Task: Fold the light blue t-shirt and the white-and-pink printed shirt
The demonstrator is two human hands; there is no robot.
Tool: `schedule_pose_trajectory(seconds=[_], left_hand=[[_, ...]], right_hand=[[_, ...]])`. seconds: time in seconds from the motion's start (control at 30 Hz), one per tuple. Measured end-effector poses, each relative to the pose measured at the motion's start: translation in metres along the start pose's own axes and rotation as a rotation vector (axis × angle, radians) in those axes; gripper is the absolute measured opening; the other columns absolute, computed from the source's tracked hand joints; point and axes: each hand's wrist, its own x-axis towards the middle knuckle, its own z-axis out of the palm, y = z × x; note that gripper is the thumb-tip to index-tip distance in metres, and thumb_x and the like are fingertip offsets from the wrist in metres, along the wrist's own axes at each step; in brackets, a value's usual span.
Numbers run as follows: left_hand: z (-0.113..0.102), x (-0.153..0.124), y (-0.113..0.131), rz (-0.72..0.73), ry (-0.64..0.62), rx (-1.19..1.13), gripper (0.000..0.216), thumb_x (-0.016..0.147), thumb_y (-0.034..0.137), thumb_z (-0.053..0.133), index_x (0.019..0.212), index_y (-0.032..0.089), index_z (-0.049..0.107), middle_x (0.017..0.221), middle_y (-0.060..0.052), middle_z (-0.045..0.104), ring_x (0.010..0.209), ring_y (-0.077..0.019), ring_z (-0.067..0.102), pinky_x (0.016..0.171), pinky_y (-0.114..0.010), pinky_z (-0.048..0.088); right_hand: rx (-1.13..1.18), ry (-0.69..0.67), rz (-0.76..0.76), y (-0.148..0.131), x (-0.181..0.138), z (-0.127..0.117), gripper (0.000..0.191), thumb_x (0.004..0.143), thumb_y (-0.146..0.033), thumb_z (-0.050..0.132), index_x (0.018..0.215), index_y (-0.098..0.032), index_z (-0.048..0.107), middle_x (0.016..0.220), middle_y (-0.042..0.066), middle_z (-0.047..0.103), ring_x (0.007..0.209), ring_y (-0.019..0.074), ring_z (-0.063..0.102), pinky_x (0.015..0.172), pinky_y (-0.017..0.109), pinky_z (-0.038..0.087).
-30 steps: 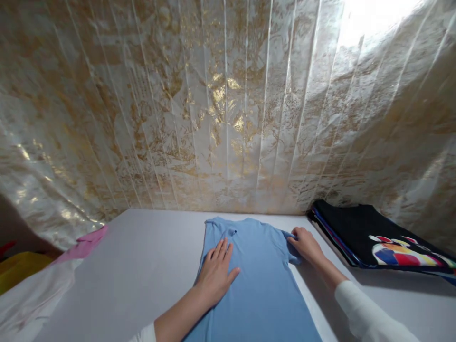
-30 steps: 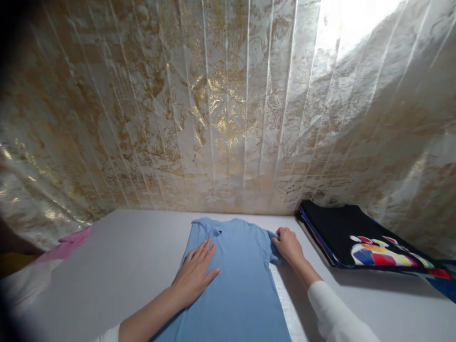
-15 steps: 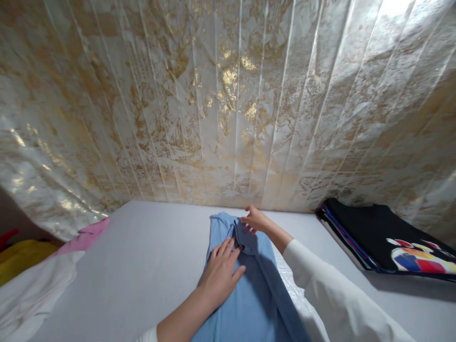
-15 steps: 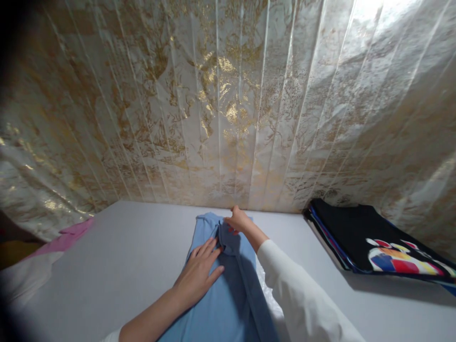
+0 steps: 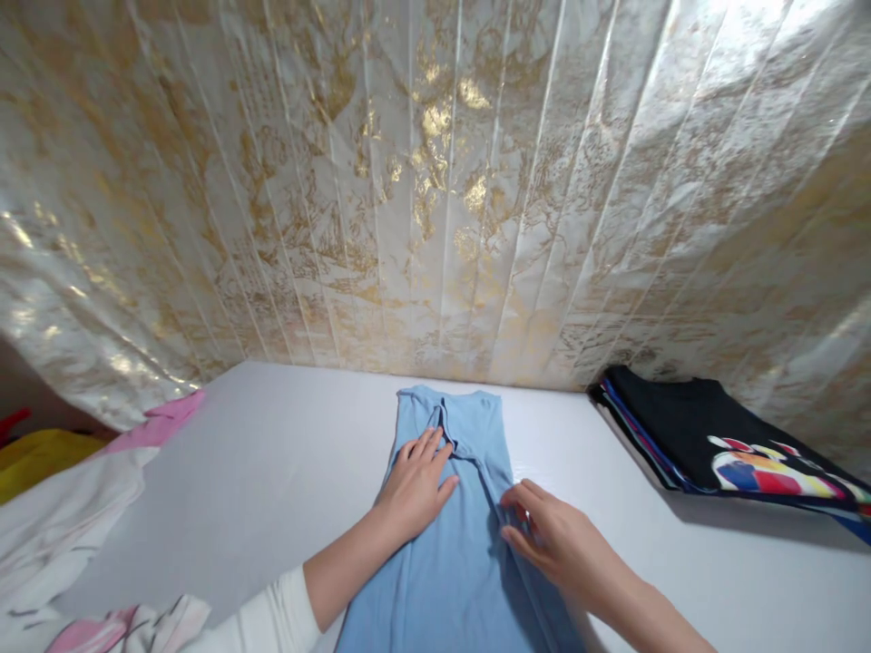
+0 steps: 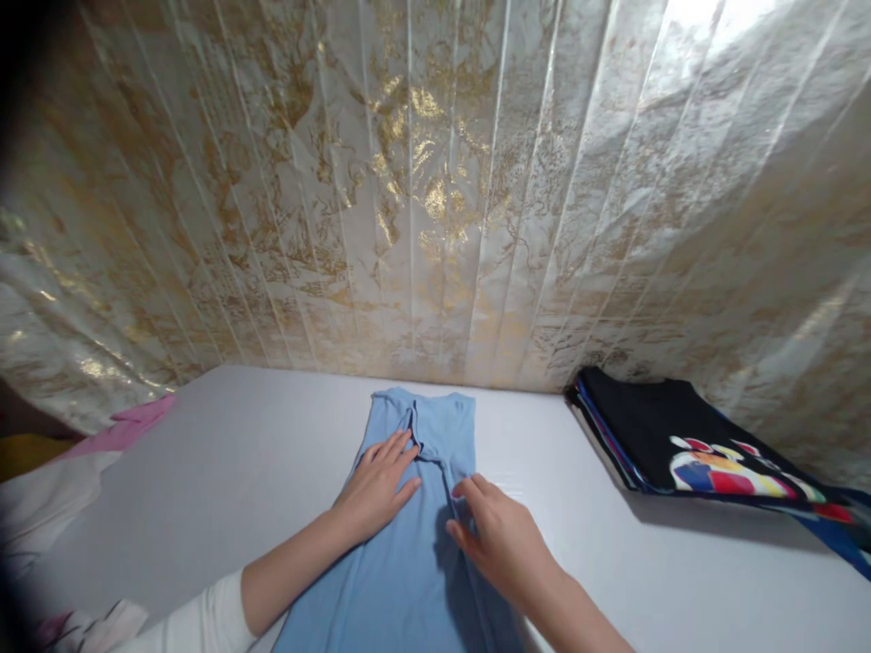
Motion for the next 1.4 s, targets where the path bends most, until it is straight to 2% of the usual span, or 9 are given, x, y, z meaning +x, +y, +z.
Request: schedule_pose_trajectory(seconds=[0.17,0.33,0.53,0.63,0.77,0.87,0.93,1.2,1.4], left_hand=[[-0.001,0.001,0.002,0.005,-0.008,0.045,0.048,0.093,0.032,0.050,0.138,0.016,0.046,0.151,-0.012,0.036,0.142,-0.0258,0.027,0.113,-0.046,0.028],[-0.001,0.001,-0.002,-0.019,-0.034,-0.024,0.063,0.089,0.030,0.052,0.147,0.013,0.033,0.153,-0.012,0.033,0.143,-0.0248,0.025,0.115,-0.045,0.025],[0.001,0.003,-0.019,-0.112,0.067,-0.419,0.066,0.080,0.023,0.060,0.142,0.018,0.040,0.146,-0.011,0.045,0.136,-0.0257,0.038,0.113,-0.042,0.029],[-0.003,0.021,-0.035,-0.127,0.146,-0.556,0.049,0.081,0.014,0.052,0.130,0.019,0.051,0.131,-0.009,0.057,0.122,-0.0217,0.053,0.103,-0.036,0.042],[-0.012,0.064,-0.058,-0.114,0.151,-0.512,0.040,0.079,0.002,0.042,0.109,0.019,0.061,0.114,-0.006,0.064,0.106,-0.0174,0.061,0.093,-0.030,0.048],[-0.016,0.092,-0.069,-0.143,0.154,-0.411,0.037,0.078,0.000,0.043,0.103,0.018,0.063,0.111,-0.007,0.064,0.105,-0.0186,0.060,0.097,-0.032,0.045],[-0.015,0.103,-0.072,-0.173,0.156,-0.345,0.037,0.080,0.000,0.044,0.106,0.017,0.063,0.113,-0.008,0.064,0.107,-0.0193,0.059,0.097,-0.032,0.043],[-0.001,0.104,-0.068,-0.218,0.109,-0.190,0.027,0.088,0.009,0.049,0.105,0.023,0.065,0.116,-0.002,0.061,0.101,-0.0177,0.061,0.089,-0.027,0.047],[0.003,0.104,-0.067,-0.242,0.105,-0.135,0.017,0.091,0.015,0.052,0.101,0.024,0.063,0.110,-0.001,0.060,0.096,-0.0175,0.062,0.083,-0.026,0.047]], right_hand=[[-0.193,0.161,0.024,-0.029,0.064,0.009,0.036,0.084,-0.025,0.056,0.120,-0.019,0.053,0.115,0.012,0.064,0.103,0.0252,0.062,0.077,0.029,0.044],[-0.198,0.151,0.146,-0.021,0.115,0.007,0.024,0.084,-0.017,0.050,0.105,-0.021,0.061,0.098,0.009,0.072,0.089,0.0231,0.068,0.068,0.026,0.040],[-0.240,0.161,0.483,0.069,0.069,-0.030,0.020,0.088,-0.022,0.045,0.100,-0.015,0.060,0.088,0.015,0.072,0.079,0.0265,0.069,0.057,0.027,0.036],[-0.367,0.188,0.554,0.084,0.048,-0.042,0.023,0.088,-0.025,0.047,0.106,-0.015,0.057,0.091,0.016,0.072,0.081,0.0298,0.068,0.056,0.029,0.036],[-0.330,0.261,0.248,0.042,0.066,-0.036,0.028,0.087,-0.013,0.045,0.112,-0.019,0.054,0.099,0.008,0.070,0.080,0.0218,0.067,0.062,0.028,0.041],[-0.215,0.152,-0.110,0.002,0.095,-0.018,0.027,0.080,-0.006,0.050,0.100,-0.022,0.059,0.103,0.004,0.067,0.085,0.0172,0.065,0.069,0.024,0.043],[-0.193,0.096,-0.225,-0.013,0.113,-0.003,0.026,0.077,-0.007,0.054,0.097,-0.022,0.061,0.106,0.004,0.064,0.091,0.0173,0.064,0.072,0.023,0.044],[-0.123,0.147,-0.377,-0.016,0.134,0.021,0.021,0.086,-0.009,0.047,0.098,-0.021,0.059,0.107,0.005,0.062,0.087,0.0151,0.063,0.070,0.022,0.044],[-0.067,0.096,-0.345,-0.014,0.123,0.017,0.019,0.095,-0.025,0.041,0.091,-0.022,0.060,0.077,0.002,0.067,0.067,0.0152,0.062,0.062,0.024,0.039]])
